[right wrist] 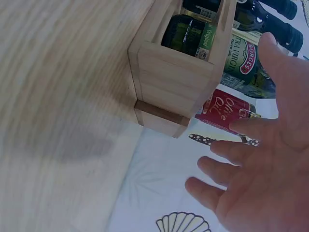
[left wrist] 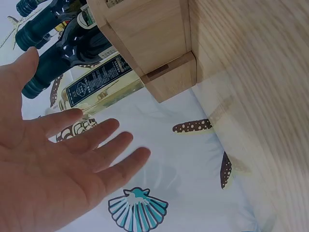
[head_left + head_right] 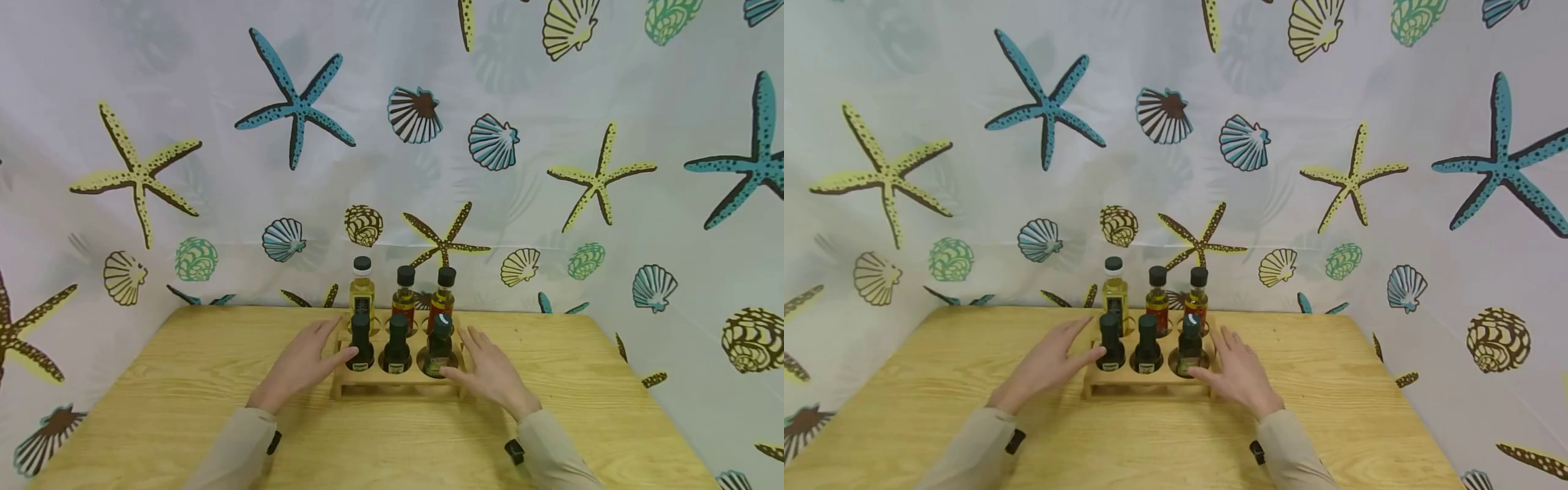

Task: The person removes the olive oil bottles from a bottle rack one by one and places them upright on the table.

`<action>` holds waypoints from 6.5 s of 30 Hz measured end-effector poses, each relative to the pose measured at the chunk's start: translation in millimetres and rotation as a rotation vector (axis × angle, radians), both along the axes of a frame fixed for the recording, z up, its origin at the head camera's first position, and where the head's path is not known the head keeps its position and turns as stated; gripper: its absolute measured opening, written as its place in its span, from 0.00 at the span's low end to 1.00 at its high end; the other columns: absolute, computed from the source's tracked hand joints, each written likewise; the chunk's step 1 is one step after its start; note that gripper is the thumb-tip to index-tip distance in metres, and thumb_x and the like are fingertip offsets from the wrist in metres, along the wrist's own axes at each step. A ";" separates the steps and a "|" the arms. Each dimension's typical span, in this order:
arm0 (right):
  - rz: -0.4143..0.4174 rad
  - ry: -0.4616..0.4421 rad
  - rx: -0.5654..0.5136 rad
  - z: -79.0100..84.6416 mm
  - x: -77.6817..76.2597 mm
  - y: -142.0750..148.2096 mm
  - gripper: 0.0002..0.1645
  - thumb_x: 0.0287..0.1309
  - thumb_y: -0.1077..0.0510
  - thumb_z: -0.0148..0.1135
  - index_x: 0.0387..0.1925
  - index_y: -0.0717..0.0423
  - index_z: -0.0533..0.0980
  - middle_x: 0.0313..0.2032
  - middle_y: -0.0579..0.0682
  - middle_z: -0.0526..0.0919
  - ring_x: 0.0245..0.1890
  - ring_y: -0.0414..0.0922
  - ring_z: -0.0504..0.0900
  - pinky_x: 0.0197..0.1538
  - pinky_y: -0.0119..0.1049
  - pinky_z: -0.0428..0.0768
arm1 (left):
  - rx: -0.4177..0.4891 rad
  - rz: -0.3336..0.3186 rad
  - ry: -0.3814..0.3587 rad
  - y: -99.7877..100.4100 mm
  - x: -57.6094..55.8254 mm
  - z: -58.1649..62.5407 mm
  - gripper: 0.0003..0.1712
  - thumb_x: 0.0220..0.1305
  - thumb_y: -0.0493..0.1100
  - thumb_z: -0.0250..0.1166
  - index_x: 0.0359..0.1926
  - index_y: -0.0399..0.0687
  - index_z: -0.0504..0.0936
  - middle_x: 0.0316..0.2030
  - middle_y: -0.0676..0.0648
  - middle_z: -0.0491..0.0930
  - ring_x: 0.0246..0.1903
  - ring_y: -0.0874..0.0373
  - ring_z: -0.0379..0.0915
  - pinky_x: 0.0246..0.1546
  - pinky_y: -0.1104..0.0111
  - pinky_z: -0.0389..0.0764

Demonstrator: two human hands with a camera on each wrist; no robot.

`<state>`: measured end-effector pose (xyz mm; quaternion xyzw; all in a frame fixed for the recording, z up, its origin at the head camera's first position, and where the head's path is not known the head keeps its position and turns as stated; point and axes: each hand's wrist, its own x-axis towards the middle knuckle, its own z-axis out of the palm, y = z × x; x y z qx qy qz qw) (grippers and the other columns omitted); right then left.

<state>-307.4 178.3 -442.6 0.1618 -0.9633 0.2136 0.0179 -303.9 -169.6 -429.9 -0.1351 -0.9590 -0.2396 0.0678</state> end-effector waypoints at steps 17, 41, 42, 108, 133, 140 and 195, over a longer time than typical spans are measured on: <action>-0.054 -0.353 -0.735 -16.2 1.1 6.2 0.41 0.56 0.50 0.71 0.69 0.51 0.67 0.70 0.58 0.65 0.67 0.64 0.67 0.57 0.55 0.78 | 0.550 -0.020 -0.073 4.1 -9.6 -0.5 0.39 0.58 0.55 0.72 0.68 0.52 0.70 0.59 0.40 0.77 0.59 0.44 0.74 0.58 0.48 0.75; -0.095 -0.507 -0.820 -27.5 -9.0 10.9 0.40 0.54 0.55 0.73 0.68 0.45 0.69 0.74 0.57 0.58 0.71 0.65 0.59 0.46 0.45 0.84 | 0.766 -0.054 -0.217 21.2 -18.9 -13.7 0.29 0.61 0.49 0.70 0.62 0.46 0.78 0.54 0.40 0.81 0.53 0.50 0.77 0.54 0.58 0.77; -0.093 -0.519 -0.820 -27.4 -9.2 11.4 0.40 0.54 0.55 0.73 0.69 0.44 0.69 0.74 0.58 0.57 0.71 0.64 0.59 0.44 0.44 0.84 | 0.769 -0.060 -0.223 21.7 -18.7 -14.3 0.28 0.62 0.48 0.70 0.61 0.46 0.78 0.54 0.40 0.81 0.52 0.51 0.77 0.53 0.59 0.77; -0.025 -0.553 -0.811 -31.3 -15.3 18.2 0.44 0.54 0.53 0.73 0.71 0.43 0.65 0.74 0.63 0.55 0.68 0.65 0.66 0.42 0.48 0.86 | 0.673 -0.099 -0.140 22.0 -23.5 -3.6 0.29 0.68 0.57 0.61 0.66 0.54 0.71 0.56 0.43 0.77 0.59 0.47 0.70 0.59 0.48 0.71; -0.035 -0.541 -0.800 -28.7 -14.8 17.1 0.43 0.55 0.54 0.72 0.71 0.44 0.65 0.73 0.65 0.55 0.63 0.63 0.72 0.43 0.48 0.86 | 0.649 -0.073 0.027 -16.4 -35.2 18.1 0.26 0.69 0.53 0.62 0.62 0.45 0.75 0.53 0.39 0.79 0.57 0.44 0.74 0.61 0.46 0.69; -0.038 -0.545 -0.811 -29.3 -14.2 16.3 0.43 0.56 0.55 0.72 0.71 0.44 0.65 0.73 0.66 0.55 0.61 0.62 0.74 0.43 0.48 0.86 | 0.604 -0.023 0.039 -29.3 -41.5 14.8 0.25 0.70 0.51 0.61 0.61 0.42 0.73 0.51 0.37 0.79 0.56 0.42 0.74 0.60 0.46 0.70; -0.045 -0.550 -0.792 -29.2 -14.9 18.2 0.43 0.57 0.54 0.71 0.72 0.42 0.64 0.74 0.65 0.54 0.55 0.54 0.80 0.40 0.47 0.86 | 0.578 0.070 0.000 -64.8 -100.7 -27.7 0.29 0.74 0.44 0.56 0.70 0.38 0.62 0.62 0.30 0.71 0.65 0.35 0.64 0.64 0.44 0.66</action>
